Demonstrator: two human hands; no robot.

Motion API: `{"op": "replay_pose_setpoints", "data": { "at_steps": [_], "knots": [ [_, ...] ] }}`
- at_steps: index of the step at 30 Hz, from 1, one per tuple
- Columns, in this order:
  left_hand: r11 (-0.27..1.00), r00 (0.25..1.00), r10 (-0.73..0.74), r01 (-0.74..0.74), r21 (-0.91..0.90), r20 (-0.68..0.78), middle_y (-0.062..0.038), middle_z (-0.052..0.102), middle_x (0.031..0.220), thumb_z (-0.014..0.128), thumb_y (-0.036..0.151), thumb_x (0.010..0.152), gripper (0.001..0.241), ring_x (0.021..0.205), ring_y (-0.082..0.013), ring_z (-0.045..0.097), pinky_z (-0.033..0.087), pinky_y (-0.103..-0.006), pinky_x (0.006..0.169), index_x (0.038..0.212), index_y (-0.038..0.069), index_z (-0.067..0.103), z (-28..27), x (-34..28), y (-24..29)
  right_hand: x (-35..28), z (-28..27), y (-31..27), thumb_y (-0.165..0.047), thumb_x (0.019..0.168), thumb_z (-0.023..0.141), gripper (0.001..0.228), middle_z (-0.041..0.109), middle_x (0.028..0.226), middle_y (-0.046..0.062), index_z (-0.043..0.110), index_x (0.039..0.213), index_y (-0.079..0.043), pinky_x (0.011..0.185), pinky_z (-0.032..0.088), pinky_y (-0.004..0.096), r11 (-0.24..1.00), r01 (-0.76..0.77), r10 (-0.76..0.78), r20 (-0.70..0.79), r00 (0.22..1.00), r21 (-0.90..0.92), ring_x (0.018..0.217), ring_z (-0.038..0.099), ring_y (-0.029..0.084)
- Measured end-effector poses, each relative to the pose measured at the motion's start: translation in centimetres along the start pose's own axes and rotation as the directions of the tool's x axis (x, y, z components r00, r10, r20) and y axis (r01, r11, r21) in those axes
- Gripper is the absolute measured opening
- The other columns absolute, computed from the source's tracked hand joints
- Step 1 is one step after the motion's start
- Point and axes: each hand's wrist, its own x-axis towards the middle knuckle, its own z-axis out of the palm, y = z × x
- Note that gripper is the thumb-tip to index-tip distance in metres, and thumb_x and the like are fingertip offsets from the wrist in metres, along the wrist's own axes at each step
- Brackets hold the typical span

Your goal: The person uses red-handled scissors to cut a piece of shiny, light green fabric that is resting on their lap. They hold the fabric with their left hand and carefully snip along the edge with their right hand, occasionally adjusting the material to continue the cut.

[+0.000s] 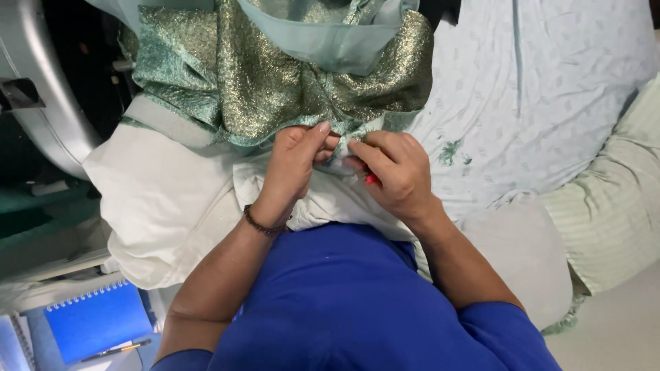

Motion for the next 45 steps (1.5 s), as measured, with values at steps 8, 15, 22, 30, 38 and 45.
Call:
{"op": "replay_pose_setpoints", "data": {
  "at_steps": [8,15,22,30,38,45],
  "knots": [
    [0.985,0.994,-0.069,0.081,-0.155,0.081,0.004,0.039,0.053,0.059,0.016,0.104,0.037,0.045,0.0001,0.033,0.032,-0.0137,0.04,0.07,0.002,0.064,0.5,0.0,0.1,-1.0,-1.7,0.7,-0.008,0.098,0.073,0.008,0.064,0.098,0.014,0.077,0.104,-0.004,0.072,0.054,0.039,0.867,-0.272,0.298,0.002,0.955,0.417,0.08,0.062,0.028],
    [0.974,0.987,-0.121,0.138,-0.177,0.102,0.002,0.034,0.054,0.06,0.017,0.104,0.039,0.046,-0.0013,0.031,0.033,-0.016,0.039,0.069,0.0,0.062,-0.1,0.2,-0.5,-7.9,-5.4,7.3,-0.007,0.11,0.069,0.014,0.062,0.088,0.016,0.07,0.099,0.001,0.069,0.043,0.04,0.841,-0.502,0.513,-0.006,0.858,0.202,0.073,0.053,0.027],
    [0.966,0.984,-0.162,0.175,-0.192,0.079,0.005,0.036,0.053,0.059,0.015,0.103,0.037,0.043,0.0008,0.033,0.033,-0.016,0.037,0.068,0.003,0.059,0.5,-0.4,-0.2,-6.4,-6.0,3.3,0.001,0.099,0.076,0.005,0.065,0.088,0.015,0.075,0.103,-0.002,0.075,0.054,0.043,0.835,-0.549,0.54,0.129,0.832,0.045,0.08,0.068,0.038],
    [0.968,0.988,-0.151,0.155,-0.197,0.038,0.0,0.053,0.051,0.061,0.016,0.102,0.035,0.043,-0.0069,0.062,0.051,-0.0237,0.038,0.069,0.004,0.058,2.0,-0.8,0.4,0.7,-2.1,-1.9,-0.033,0.103,0.061,0.029,0.064,0.094,0.012,0.072,0.112,-0.008,0.071,0.055,0.044,0.999,0.038,-0.037,0.114,0.993,-0.007,0.074,0.067,0.031],
    [0.953,0.99,-0.09,0.118,-0.277,0.109,0.011,0.028,0.055,0.056,0.013,0.103,0.032,0.04,0.0075,0.03,0.032,-0.0133,0.031,0.072,0.006,0.055,1.2,0.5,-2.2,-0.5,-1.4,-2.2,-0.038,0.11,0.046,0.045,0.064,0.088,0.013,0.073,0.098,-0.004,0.066,0.054,0.043,0.987,0.116,-0.115,-0.013,0.993,0.107,0.068,0.063,0.032],
    [0.924,0.981,-0.049,0.116,-0.363,0.189,0.009,0.02,0.062,0.053,0.014,0.106,0.033,0.046,0.0052,0.02,0.025,-0.0119,0.034,0.076,0.003,0.058,-0.3,1.8,-3.8,-1.8,-3.9,-0.9,-0.01,0.098,0.071,0.011,0.068,0.082,0.01,0.078,0.093,-0.002,0.064,0.054,0.041,0.948,-0.063,0.071,-0.012,0.997,0.312,0.064,0.062,0.027]
  ]
}}
